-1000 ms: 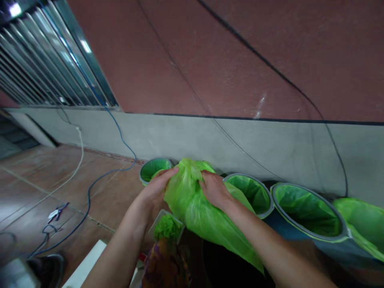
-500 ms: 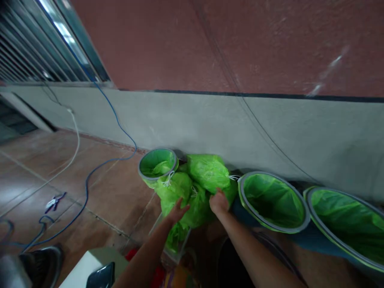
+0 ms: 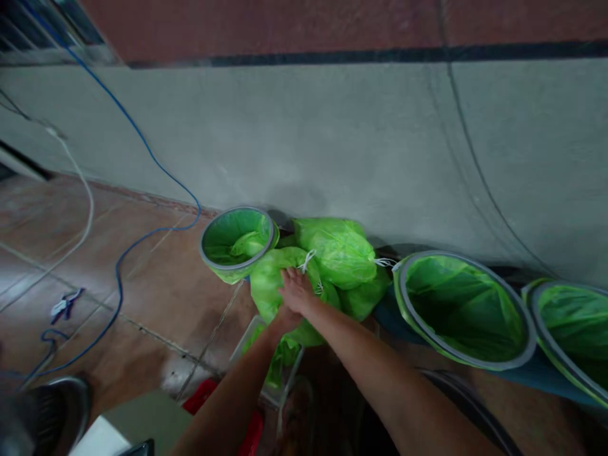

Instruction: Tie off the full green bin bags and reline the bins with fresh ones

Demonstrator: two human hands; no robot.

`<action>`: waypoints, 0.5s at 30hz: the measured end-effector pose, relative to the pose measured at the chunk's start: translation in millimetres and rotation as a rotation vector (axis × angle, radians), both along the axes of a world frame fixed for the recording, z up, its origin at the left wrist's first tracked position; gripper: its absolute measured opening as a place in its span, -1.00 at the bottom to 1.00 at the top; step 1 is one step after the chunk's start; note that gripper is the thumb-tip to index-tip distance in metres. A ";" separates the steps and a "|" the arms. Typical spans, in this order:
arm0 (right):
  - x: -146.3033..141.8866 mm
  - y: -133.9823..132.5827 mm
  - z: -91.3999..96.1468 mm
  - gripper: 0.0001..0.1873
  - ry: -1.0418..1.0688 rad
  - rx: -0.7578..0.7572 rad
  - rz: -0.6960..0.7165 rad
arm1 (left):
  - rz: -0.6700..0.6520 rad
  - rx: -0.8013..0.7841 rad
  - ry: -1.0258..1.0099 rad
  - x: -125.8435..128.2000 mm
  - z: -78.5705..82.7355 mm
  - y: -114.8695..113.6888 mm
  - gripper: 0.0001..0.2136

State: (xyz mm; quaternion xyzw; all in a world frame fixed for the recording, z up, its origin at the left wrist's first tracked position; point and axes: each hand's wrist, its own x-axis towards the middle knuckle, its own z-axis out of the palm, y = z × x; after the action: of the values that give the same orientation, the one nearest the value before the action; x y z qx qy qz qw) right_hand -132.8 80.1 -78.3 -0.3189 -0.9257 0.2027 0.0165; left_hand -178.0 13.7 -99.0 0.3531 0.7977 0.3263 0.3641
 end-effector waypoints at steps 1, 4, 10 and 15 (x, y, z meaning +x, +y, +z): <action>0.6 15.9 -15.8 -0.49 -0.037 -0.052 -0.075 | -0.017 0.035 -0.089 -3.2 -4.1 -3.2 -0.71; 12.5 58.9 -58.2 -0.58 -0.142 -0.195 -0.211 | 0.021 0.124 -0.259 -16.6 -16.5 -24.4 -0.67; 26.8 81.6 -70.3 -0.59 -0.164 -0.283 -0.200 | 0.730 -0.055 -0.038 -29.9 -36.3 -103.8 -0.68; 29.6 62.0 -28.3 -0.55 -0.071 -0.161 -0.166 | 0.472 -0.608 0.168 -2.0 -55.8 -136.1 -0.42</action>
State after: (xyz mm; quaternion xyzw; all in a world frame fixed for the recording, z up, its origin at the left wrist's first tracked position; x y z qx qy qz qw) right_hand -103.2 142.1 -106.6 -0.4019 -0.8768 0.2628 -0.0253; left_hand -180.0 -122.4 -154.8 0.0617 0.9441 0.1200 0.3007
